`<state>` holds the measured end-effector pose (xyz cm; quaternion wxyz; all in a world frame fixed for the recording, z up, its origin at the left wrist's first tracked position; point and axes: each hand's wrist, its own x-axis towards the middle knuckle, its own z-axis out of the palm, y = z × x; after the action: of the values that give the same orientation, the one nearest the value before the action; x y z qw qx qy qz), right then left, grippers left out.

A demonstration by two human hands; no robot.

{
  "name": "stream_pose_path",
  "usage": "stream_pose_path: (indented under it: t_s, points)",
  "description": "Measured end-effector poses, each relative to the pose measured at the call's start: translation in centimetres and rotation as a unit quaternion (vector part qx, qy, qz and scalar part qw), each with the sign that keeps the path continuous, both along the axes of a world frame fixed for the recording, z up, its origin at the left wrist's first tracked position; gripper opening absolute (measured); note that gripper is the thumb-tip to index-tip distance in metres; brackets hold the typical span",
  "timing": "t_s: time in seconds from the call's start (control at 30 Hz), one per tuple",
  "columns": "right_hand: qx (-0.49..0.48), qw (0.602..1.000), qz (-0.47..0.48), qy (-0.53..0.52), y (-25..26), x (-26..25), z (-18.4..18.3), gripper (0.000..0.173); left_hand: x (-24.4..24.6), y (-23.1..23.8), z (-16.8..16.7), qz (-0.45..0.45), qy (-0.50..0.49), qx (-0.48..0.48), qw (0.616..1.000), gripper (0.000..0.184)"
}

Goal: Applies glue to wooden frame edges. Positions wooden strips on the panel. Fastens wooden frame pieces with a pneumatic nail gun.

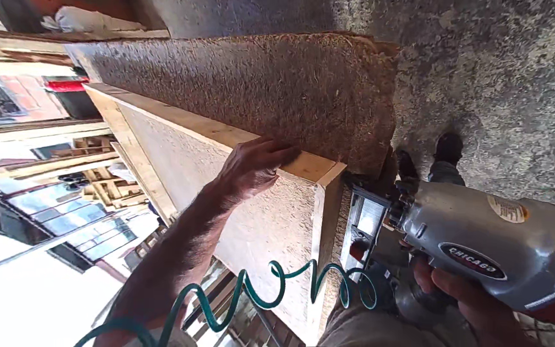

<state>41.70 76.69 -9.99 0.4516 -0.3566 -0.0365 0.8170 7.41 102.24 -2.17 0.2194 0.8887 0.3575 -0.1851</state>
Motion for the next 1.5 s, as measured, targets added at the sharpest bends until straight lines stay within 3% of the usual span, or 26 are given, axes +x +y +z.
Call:
stream_pose_path:
  t_s: [0.13,0.67,1.07,1.5]
  points:
    - [0.042,0.999,-0.016,0.027,-1.6,0.4,-1.5,0.019,0.1,-0.2,-0.1,0.006,0.0,0.01,1.0,0.031]
    - [0.031,0.999,-0.003,0.018,0.2,0.1,-1.3,0.021,0.3,-0.5,-0.5,0.007,-0.008,0.032,0.999,0.026]
    - [0.048,0.998,-0.011,0.03,0.1,0.1,-1.9,0.027,-0.3,0.2,-0.4,-0.014,-0.038,0.0,0.999,0.027]
    - [0.042,0.999,-0.001,0.029,0.2,-0.1,-1.3,0.02,-0.4,0.6,-0.3,-0.002,-0.047,-0.04,0.998,0.028]
